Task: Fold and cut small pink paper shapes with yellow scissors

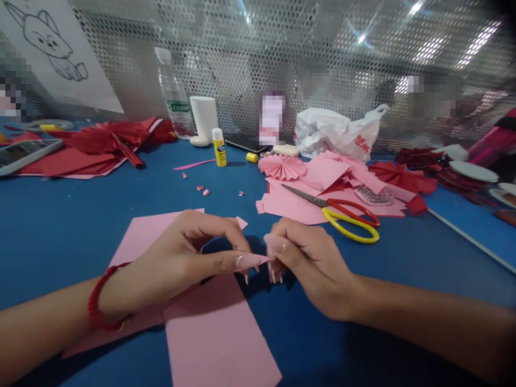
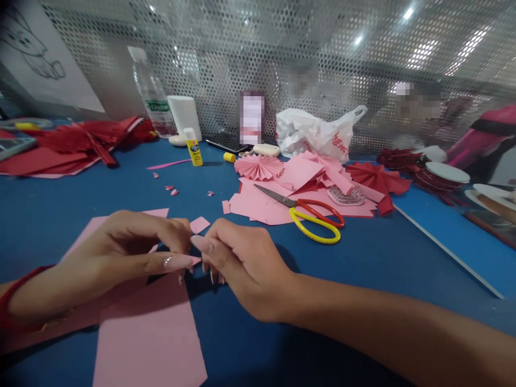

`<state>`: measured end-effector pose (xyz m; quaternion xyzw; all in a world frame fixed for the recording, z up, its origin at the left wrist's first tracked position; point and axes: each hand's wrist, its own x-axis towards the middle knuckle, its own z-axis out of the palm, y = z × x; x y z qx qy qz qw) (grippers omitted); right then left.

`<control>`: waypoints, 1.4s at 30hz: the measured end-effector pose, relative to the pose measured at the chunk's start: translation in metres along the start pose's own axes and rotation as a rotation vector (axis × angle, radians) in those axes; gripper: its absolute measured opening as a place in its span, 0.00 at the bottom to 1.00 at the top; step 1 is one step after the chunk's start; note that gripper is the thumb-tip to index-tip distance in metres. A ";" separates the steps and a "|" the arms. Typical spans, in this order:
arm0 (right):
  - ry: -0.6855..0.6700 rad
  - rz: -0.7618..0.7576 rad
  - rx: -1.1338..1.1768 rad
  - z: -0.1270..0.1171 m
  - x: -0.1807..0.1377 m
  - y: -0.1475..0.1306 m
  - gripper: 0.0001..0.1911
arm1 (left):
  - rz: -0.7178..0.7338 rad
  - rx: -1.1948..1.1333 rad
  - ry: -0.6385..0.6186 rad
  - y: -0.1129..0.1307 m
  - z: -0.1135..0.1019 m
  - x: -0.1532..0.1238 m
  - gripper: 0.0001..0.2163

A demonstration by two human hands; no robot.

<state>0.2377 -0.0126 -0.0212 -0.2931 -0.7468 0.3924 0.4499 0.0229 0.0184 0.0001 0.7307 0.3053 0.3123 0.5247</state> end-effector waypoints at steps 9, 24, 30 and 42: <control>-0.117 -0.055 -0.046 -0.008 0.000 -0.005 0.08 | -0.097 -0.111 -0.137 0.003 -0.006 0.001 0.08; -0.265 -0.046 -0.084 -0.010 0.000 -0.005 0.09 | -0.083 -0.189 -0.163 -0.005 -0.002 0.001 0.10; -0.213 0.025 -0.073 -0.007 0.000 -0.004 0.09 | -0.037 0.003 -0.152 -0.004 -0.001 0.000 0.06; -0.068 -0.277 -0.191 -0.006 -0.002 -0.004 0.08 | -0.274 -0.263 -0.295 -0.002 -0.005 -0.001 0.11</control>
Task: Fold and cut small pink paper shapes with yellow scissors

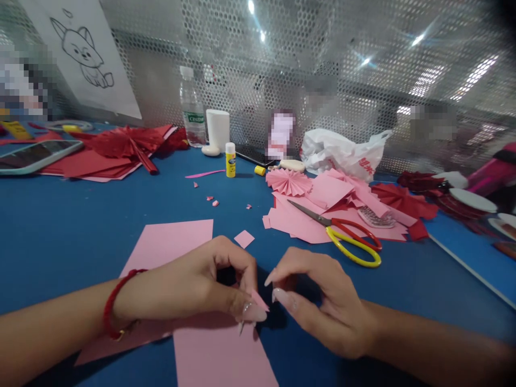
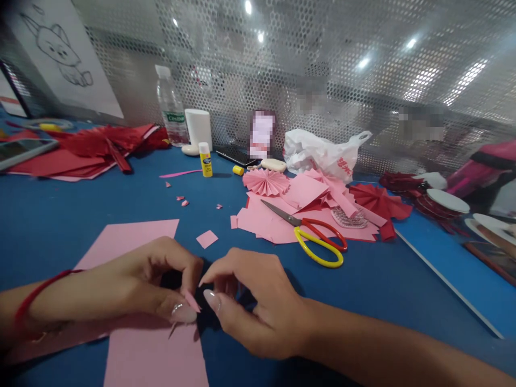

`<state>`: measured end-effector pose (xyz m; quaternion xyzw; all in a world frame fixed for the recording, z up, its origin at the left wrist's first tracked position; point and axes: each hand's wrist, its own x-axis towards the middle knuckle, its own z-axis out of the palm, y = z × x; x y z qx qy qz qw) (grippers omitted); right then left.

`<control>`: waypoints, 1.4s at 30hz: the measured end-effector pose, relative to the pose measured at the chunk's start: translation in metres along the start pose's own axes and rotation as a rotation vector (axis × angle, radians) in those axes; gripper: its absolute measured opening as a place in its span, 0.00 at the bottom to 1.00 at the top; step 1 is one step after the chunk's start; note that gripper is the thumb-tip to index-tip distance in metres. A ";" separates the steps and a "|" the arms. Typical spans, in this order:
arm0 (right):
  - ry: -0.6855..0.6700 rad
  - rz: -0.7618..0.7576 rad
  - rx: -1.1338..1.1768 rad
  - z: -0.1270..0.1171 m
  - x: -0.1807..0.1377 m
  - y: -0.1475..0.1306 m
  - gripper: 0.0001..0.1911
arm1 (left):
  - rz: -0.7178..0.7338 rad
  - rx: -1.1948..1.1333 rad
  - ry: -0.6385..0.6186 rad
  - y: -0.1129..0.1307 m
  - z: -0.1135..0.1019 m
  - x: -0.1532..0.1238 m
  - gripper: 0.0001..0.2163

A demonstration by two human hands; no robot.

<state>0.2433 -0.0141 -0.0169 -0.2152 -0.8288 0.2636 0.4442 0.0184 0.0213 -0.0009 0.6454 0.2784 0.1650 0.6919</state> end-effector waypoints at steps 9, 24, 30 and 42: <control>0.015 -0.205 -0.094 0.005 0.001 0.004 0.06 | -0.066 0.040 -0.145 0.007 -0.016 -0.002 0.06; -0.031 -0.245 -0.167 -0.001 -0.002 0.001 0.07 | -0.094 0.098 -0.199 0.009 -0.013 -0.003 0.06; -0.038 -0.259 -0.261 -0.001 -0.002 0.000 0.08 | -0.119 0.080 -0.187 0.009 -0.011 -0.004 0.06; 0.056 -0.192 -0.289 -0.002 -0.002 -0.001 0.07 | -0.047 0.070 -0.166 0.012 -0.010 -0.004 0.09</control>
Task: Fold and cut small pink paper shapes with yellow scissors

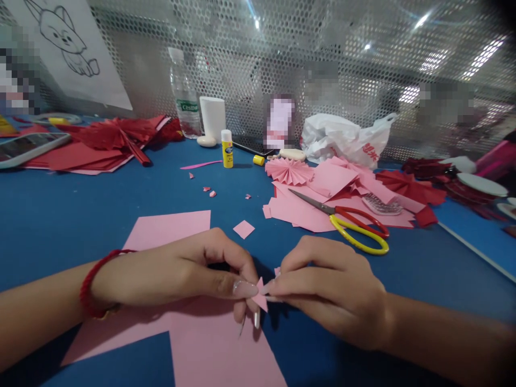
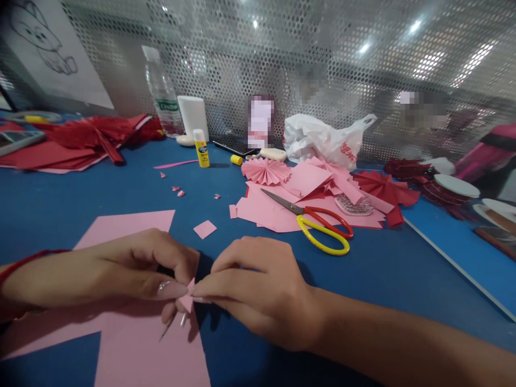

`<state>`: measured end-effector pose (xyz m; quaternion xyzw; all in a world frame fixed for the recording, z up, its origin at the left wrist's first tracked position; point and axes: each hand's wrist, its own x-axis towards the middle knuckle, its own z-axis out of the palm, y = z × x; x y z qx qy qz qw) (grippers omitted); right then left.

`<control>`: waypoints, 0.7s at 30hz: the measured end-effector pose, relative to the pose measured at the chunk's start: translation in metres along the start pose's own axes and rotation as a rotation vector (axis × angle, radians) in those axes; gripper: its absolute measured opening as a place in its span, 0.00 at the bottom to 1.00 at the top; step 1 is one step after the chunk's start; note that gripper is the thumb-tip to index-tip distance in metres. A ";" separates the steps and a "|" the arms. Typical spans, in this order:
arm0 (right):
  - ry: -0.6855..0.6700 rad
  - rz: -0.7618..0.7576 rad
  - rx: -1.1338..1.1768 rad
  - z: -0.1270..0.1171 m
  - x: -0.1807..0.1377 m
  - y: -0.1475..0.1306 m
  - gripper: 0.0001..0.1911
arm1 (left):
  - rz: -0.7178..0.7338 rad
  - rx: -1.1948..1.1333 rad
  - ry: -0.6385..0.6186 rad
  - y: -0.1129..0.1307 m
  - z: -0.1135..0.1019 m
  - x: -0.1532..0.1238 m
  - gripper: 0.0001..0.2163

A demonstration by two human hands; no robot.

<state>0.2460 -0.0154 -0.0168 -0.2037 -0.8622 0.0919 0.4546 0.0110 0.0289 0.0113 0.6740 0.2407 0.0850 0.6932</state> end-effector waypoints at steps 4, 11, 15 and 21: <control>-0.005 0.008 0.004 -0.002 0.001 -0.001 0.07 | -0.013 -0.026 -0.018 0.000 -0.003 -0.002 0.09; -0.001 0.017 -0.006 -0.002 0.001 -0.002 0.05 | 0.027 0.028 0.049 0.001 0.000 0.001 0.10; 0.006 0.024 -0.027 -0.001 0.001 -0.001 0.07 | 0.037 0.034 0.074 0.002 0.002 0.002 0.10; 0.026 0.034 0.018 0.001 0.001 0.000 0.06 | 0.071 0.099 0.068 -0.004 -0.001 0.002 0.09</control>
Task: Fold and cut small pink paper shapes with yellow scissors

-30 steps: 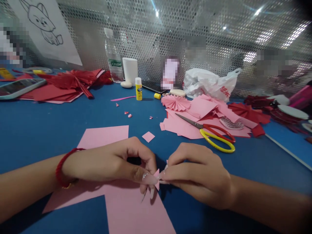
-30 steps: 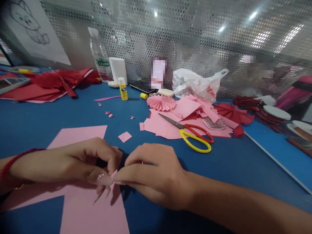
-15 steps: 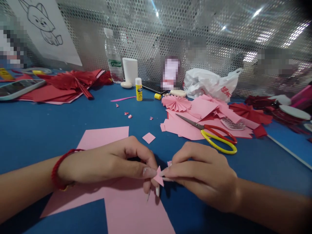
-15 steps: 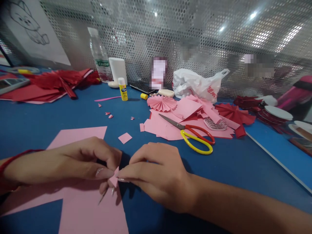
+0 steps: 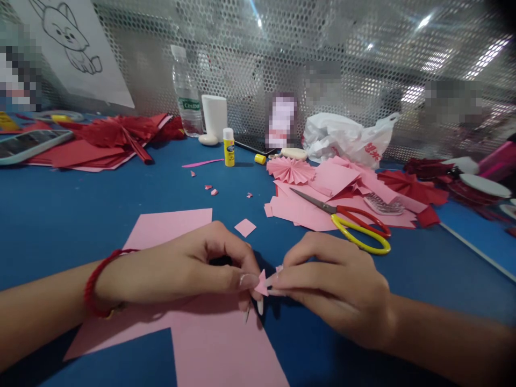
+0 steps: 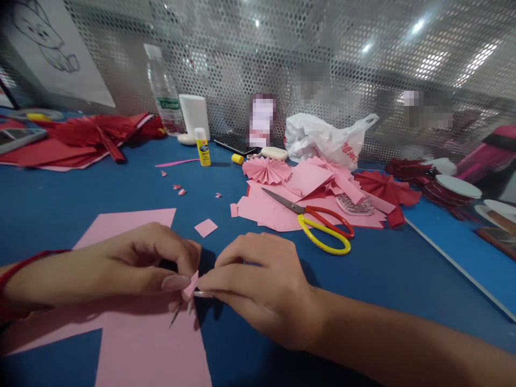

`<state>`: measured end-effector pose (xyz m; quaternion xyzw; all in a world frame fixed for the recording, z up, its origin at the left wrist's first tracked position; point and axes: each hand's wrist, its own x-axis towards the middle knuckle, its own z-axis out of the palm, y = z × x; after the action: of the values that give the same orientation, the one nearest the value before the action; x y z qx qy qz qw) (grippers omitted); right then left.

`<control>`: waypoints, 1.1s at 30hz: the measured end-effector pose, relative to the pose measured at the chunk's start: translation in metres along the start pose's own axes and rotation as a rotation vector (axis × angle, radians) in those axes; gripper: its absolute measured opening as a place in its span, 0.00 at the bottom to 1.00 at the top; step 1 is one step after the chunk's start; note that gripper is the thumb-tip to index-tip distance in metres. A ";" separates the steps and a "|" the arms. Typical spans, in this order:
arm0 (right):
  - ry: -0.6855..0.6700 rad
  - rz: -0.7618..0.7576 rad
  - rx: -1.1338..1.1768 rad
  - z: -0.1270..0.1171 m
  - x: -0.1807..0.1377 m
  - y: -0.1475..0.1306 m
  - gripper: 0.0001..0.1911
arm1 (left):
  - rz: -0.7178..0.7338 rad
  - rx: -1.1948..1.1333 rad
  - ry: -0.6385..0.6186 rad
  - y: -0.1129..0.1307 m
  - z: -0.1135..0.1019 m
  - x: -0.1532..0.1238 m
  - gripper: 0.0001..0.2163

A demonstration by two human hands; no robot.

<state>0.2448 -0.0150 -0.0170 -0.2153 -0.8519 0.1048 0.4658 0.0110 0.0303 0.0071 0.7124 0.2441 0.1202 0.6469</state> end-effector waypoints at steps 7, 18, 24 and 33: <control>0.058 0.186 0.166 0.006 0.001 0.001 0.02 | 0.069 0.122 0.035 -0.002 0.001 0.002 0.09; 0.040 0.126 0.141 0.006 0.001 -0.003 0.02 | 0.032 0.063 0.075 -0.006 0.006 0.002 0.12; 0.042 0.237 0.186 0.006 0.002 -0.003 0.02 | 0.046 0.092 0.070 -0.003 0.005 0.003 0.11; -0.007 0.395 0.278 0.007 0.005 0.000 0.03 | 0.077 0.131 0.061 -0.007 0.005 0.003 0.10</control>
<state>0.2362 -0.0127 -0.0170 -0.3113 -0.7721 0.3111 0.4585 0.0143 0.0281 -0.0003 0.7580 0.2434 0.1502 0.5862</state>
